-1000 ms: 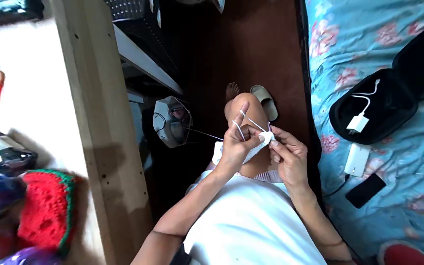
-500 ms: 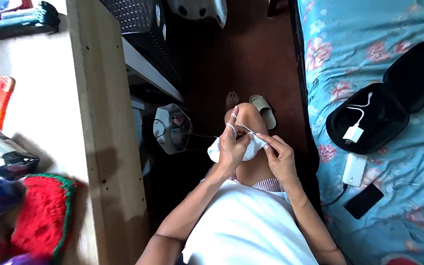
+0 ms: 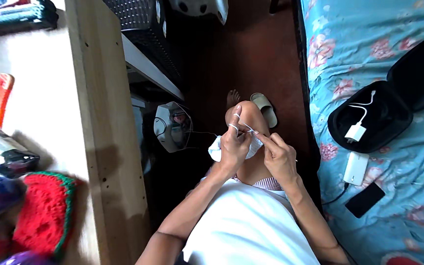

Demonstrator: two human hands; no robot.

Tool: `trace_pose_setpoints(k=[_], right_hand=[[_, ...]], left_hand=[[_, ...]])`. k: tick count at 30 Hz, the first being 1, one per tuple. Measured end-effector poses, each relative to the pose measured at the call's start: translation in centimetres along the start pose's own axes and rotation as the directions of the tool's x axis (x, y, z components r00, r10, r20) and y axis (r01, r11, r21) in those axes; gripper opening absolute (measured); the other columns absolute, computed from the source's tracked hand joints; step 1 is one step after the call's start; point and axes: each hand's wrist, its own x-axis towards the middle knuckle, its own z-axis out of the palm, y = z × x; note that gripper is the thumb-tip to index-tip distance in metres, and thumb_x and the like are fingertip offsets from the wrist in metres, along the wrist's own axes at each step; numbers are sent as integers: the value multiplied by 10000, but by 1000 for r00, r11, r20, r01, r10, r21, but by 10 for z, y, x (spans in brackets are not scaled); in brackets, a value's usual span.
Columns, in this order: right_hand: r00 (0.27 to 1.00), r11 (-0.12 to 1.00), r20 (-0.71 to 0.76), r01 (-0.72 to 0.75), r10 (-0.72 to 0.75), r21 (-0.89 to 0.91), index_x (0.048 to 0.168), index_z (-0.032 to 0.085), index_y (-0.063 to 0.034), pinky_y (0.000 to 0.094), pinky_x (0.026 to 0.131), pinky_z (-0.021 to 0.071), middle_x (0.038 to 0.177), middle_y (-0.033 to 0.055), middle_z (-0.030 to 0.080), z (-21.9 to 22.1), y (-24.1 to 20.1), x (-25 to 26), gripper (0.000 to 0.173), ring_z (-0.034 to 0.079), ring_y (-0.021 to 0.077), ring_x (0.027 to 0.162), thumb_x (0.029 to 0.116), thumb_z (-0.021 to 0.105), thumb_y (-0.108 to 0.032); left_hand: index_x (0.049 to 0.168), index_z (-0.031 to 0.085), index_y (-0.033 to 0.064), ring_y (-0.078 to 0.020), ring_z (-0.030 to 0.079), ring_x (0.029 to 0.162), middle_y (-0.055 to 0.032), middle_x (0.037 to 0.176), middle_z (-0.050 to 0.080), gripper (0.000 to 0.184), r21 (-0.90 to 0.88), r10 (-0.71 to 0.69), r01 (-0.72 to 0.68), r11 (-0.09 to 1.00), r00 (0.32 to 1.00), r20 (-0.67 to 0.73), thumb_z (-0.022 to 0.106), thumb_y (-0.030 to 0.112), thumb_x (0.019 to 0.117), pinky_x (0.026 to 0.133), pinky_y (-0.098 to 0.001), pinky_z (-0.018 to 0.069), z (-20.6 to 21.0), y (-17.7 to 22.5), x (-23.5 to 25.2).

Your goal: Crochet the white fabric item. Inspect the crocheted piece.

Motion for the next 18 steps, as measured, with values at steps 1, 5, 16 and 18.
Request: trace_pose_setpoints(k=[1,5,16,18], right_hand=[[1000,1000,5,-12,12,24,1230,778,-161,346,498,473,767,105,608,1,0,0,417,580,209,582,932,552,23],[998,993,35,-55,52,102,1242,771,-163,344,528,485,797,98,626,4,0,0,421,587,197,609,938,542,17],[1000,1000,2,16,-16,16,1230,775,-152,356,486,486,800,113,622,9,-5,2,420,604,224,596,920,563,35],[999,999,-12,40,-40,-26,1221,778,-144,350,481,483,796,115,616,10,-7,2,420,608,231,600,906,572,42]], left_hand=[[1554,368,22,-93,665,708,-58,876,714,756,21,11,-11,1000,1000,-5,686,-47,871,676,-257,568,0,-1,0],[1567,362,49,-93,658,692,-51,858,708,768,52,-23,23,998,1000,-8,687,-35,876,666,-257,564,-3,2,2],[1564,344,18,-99,671,702,-62,870,717,771,105,21,-16,994,999,-40,697,-27,880,672,-263,573,-4,2,-1],[1558,358,6,-115,676,699,-75,862,717,761,152,62,-55,987,997,-44,687,-46,874,671,-273,577,-3,2,-1]])
